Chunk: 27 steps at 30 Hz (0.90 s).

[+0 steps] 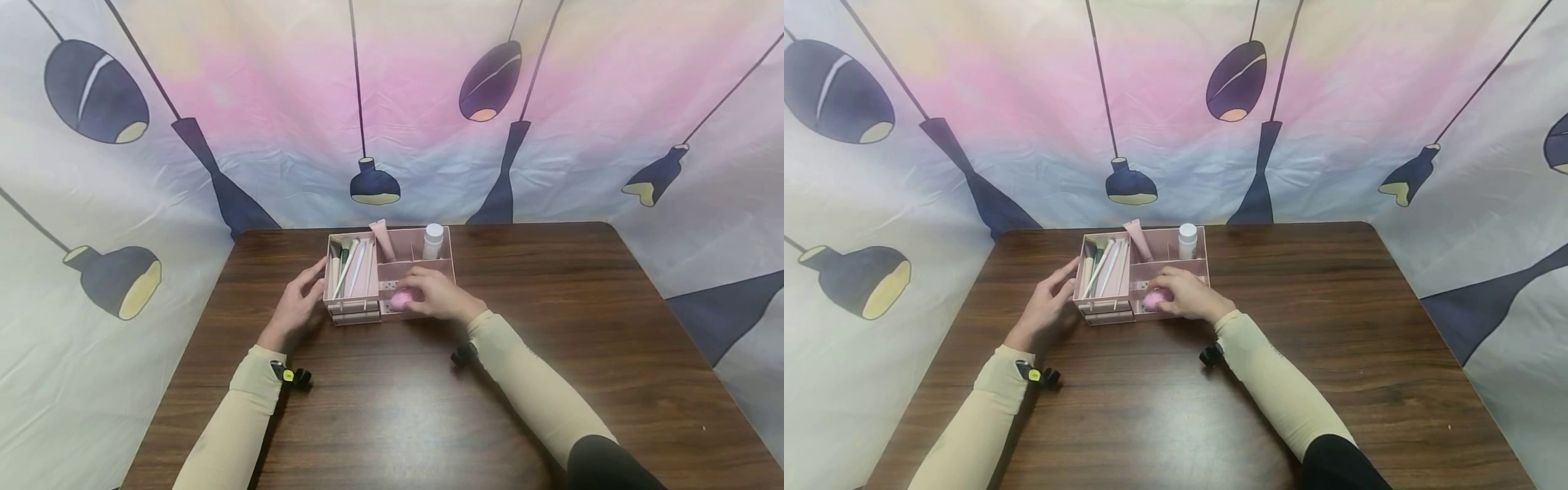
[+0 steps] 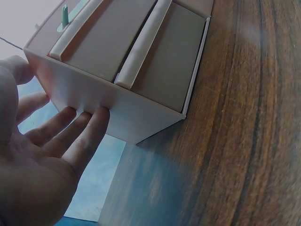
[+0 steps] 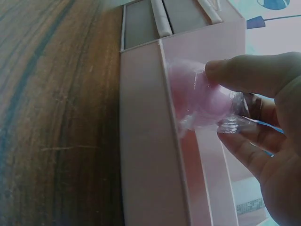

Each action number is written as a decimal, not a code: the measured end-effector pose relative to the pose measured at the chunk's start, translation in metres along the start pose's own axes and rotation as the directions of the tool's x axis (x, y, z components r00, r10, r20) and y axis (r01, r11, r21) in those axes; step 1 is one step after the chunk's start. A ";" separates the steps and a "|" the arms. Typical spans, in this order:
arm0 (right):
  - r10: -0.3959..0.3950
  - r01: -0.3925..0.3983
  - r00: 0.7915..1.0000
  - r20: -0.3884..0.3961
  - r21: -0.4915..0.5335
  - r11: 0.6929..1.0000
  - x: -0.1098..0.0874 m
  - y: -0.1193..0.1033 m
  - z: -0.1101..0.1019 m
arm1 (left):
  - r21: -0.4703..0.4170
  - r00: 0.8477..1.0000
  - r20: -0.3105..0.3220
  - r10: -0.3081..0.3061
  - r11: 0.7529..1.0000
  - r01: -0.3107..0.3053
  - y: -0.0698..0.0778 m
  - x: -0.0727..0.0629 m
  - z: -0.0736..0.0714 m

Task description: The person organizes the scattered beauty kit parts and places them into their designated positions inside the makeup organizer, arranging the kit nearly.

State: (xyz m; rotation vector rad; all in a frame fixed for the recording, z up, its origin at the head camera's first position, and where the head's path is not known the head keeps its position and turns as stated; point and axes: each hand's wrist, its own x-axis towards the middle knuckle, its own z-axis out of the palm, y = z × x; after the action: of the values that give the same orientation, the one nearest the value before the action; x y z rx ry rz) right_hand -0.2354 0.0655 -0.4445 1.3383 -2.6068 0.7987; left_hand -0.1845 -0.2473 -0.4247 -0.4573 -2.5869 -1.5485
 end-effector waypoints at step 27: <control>0.060 -0.052 0.997 0.040 -0.168 0.984 0.000 0.002 0.014 | 0.025 1.000 0.007 -0.003 1.000 0.003 -0.012 0.006 0.002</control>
State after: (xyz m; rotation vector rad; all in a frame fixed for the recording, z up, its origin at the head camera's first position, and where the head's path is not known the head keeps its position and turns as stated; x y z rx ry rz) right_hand -0.2347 0.0592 -0.4576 1.2569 -2.6877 0.5474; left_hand -0.1933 -0.2496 -0.4347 -0.4568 -2.6102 -1.5163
